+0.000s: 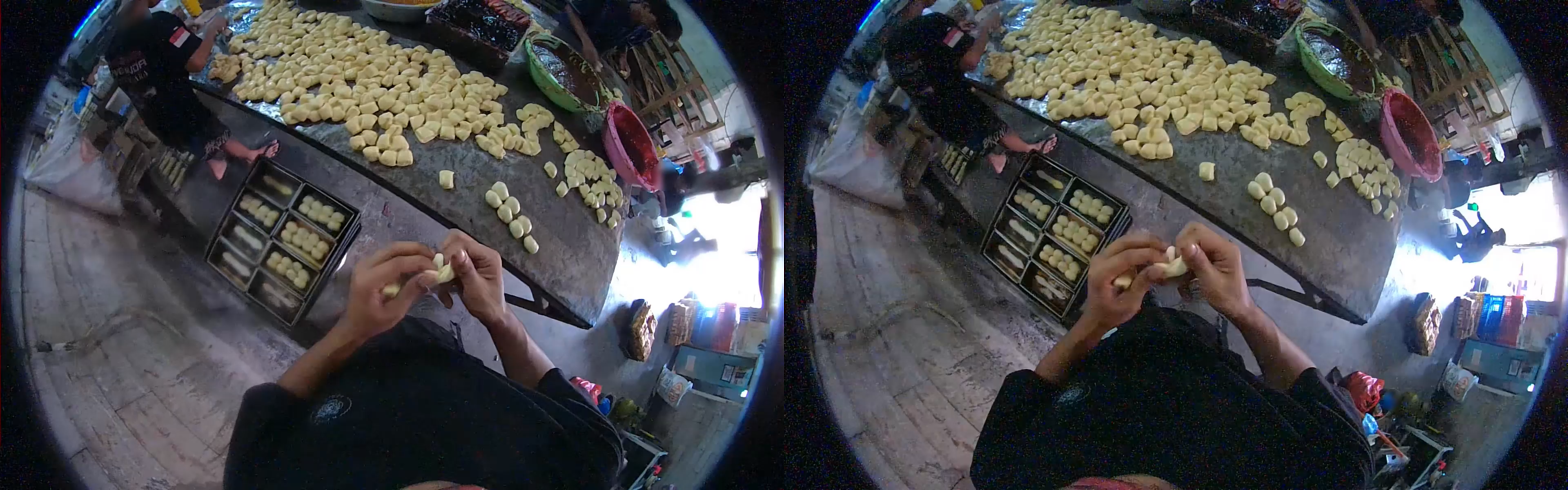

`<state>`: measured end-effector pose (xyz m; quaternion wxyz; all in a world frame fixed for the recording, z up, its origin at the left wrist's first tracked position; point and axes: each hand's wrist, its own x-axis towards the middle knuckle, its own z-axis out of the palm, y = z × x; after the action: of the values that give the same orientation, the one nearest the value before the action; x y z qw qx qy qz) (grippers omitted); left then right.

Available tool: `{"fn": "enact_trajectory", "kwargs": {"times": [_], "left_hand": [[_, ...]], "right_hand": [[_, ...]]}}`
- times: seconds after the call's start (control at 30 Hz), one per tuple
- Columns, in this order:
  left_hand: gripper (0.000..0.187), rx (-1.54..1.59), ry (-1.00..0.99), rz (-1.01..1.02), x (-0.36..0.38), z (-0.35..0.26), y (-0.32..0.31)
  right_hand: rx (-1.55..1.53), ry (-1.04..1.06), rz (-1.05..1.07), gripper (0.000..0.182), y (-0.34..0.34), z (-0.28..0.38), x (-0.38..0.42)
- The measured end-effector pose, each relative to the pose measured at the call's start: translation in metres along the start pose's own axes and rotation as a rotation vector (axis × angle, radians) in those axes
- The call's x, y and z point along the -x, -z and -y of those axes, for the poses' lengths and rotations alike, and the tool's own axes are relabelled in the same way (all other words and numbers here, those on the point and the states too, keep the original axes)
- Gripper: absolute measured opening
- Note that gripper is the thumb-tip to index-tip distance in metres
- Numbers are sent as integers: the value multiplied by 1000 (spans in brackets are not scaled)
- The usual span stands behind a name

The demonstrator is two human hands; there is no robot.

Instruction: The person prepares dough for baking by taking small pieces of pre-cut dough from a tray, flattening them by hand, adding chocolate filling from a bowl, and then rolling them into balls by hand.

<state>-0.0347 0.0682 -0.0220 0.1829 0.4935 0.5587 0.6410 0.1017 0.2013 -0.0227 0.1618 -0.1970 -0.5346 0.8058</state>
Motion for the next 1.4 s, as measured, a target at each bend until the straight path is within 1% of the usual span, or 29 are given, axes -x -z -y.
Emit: {"fn": "enact_trajectory", "kwargs": {"times": [0.1,0.13,0.17,0.23,0.27,0.3,0.33,0.4,0.43,0.47,0.5,0.53,0.6,0.67,0.7,0.77,0.8,0.83,0.9,0.93,1.0,1.07,1.13,1.17,1.2,1.23,1.3,1.33,1.4], "left_hand": [[13,45,-70,-48,17,-16,5],[11,86,8,-117,24,-21,4],[10,127,86,-186,30,-27,3],[8,183,122,-287,33,-36,5],[7,201,81,-319,32,-41,6],[7,221,44,-350,31,-44,7],[9,64,-46,-269,30,-41,14],[12,285,99,-324,35,-43,6],[14,395,176,-346,39,-43,2],[17,458,183,-342,45,-36,4],[16,406,108,-290,50,-33,5],[15,353,34,-237,53,-30,8],[15,179,-128,-98,52,-35,16],[16,-107,-389,7,44,-37,15],[17,-251,-525,56,40,-38,14],[17,-285,-550,45,33,-37,9],[16,-282,-551,39,30,-36,6],[16,-277,-552,35,27,-33,1],[19,-109,-356,-1,23,-31,-12],[19,-21,-226,-27,21,-36,-21],[19,150,10,-40,10,-41,-44],[19,290,120,92,1,-30,-66],[18,332,248,239,-4,-15,-87],[15,288,242,194,-9,-13,-102],[13,242,236,144,-13,-13,-120],[14,193,231,91,-18,-13,-136],[13,246,289,71,-30,-3,-164],[14,269,319,59,-35,5,-177],[16,217,524,368,-47,26,-190]], "right_hand": [[-340,124,-91,23,-49,2,5],[-311,149,-175,24,-56,-4,3],[-102,267,-162,24,-61,-5,8],[320,498,-138,23,-73,0,15],[514,713,-56,20,-75,11,19],[579,767,-94,21,-79,12,22],[644,817,-135,21,-81,11,26],[844,907,-238,22,-80,10,31],[583,793,-296,22,-84,5,30],[323,676,-351,23,-91,-1,26],[63,556,-400,24,-93,-4,26],[25,326,-279,24,-86,1,37],[-238,147,-231,22,-76,-13,38],[-486,-14,-162,22,-69,-18,46],[-488,-22,-183,22,-68,-20,49],[-489,-34,-224,21,-70,-22,52],[-397,6,-304,21,-73,-16,55],[-290,120,-287,20,-70,-9,61],[-68,335,-256,20,-61,1,71],[247,676,-213,21,-48,-1,67],[473,665,-272,18,-35,18,80],[695,659,-348,15,-12,32,91],[667,575,-423,15,20,31,97],[650,530,-461,16,33,31,100],[465,491,-551,16,34,36,100],[339,376,-558,14,43,38,102],[80,153,-549,12,66,39,102],[310,239,-543,6,90,23,101],[351,286,-603,5,124,7,105]]}}
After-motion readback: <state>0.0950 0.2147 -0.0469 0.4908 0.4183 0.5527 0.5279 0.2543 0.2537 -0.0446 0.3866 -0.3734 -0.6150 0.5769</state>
